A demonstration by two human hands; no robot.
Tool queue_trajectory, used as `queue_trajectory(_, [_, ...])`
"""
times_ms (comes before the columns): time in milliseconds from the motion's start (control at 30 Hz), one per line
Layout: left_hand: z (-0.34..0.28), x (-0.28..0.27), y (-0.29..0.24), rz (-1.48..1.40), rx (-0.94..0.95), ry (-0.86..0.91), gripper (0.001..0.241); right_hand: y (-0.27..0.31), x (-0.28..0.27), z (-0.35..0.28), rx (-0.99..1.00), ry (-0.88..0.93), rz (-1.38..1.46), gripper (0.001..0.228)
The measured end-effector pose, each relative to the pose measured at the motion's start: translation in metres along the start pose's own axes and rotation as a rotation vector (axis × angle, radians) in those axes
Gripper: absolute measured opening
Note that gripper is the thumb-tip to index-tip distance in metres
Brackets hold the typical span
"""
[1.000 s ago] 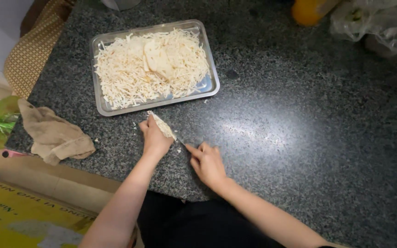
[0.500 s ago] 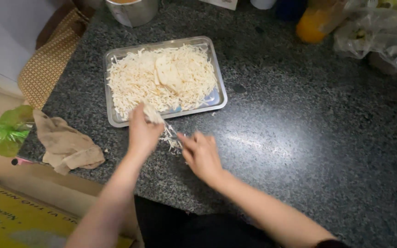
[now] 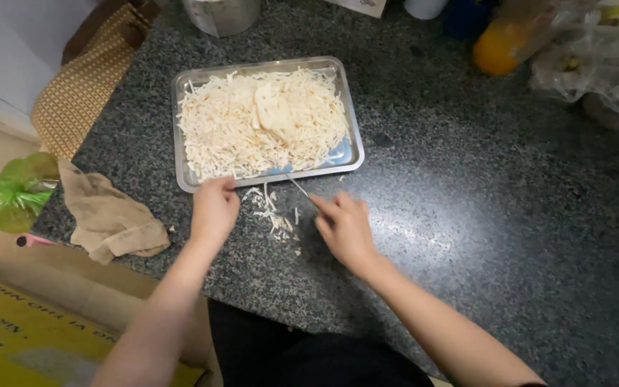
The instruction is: Shredding a block of cheese into a tray using a knife.
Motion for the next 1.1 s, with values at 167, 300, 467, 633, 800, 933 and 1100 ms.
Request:
queue_trajectory(167, [-0.034, 0.037, 0.006, -0.044, -0.105, 0.168, 0.046, -0.052, 0.001, -0.073, 0.032, 0.053, -0.057, 0.042])
queue_trajectory(300, [-0.039, 0.032, -0.02, -0.05, -0.177, 0.262, 0.068, -0.077, -0.001, -0.099, 0.119, 0.073, -0.111, 0.041])
queue_trajectory(467, [-0.033, 0.051, -0.04, 0.074, -0.023, 0.212, 0.065, -0.071, 0.016, -0.079, 0.092, 0.079, -0.199, 0.042])
queue_trajectory(633, [-0.06, 0.046, -0.06, 0.064, 0.1, 0.232, 0.06, -0.061, 0.044, -0.057, 0.007, 0.091, -0.201, 0.042])
queue_trajectory(800, [-0.085, -0.014, -0.038, 0.046, 0.065, -0.005, 0.059, -0.048, 0.037, -0.069, -0.091, 0.125, -0.203, 0.038])
queue_trajectory(933, [-0.085, -0.038, 0.005, 0.114, 0.001, -0.156, 0.066, -0.071, 0.002, -0.096, -0.02, 0.045, -0.208, 0.043])
queue_trajectory(1100, [-0.076, -0.025, 0.049, 0.257, -0.148, -0.119, 0.074, -0.118, -0.043, -0.134, 0.155, -0.143, -0.32, 0.041])
Point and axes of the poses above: each hand's wrist, its own z-axis towards the middle knuckle, its own x-axis out of the palm, y = z × x, the point moved 9 cm from there along z, towards the middle knuckle, and after that the axes turned 8 degrees about z, right-handed, at the moved point
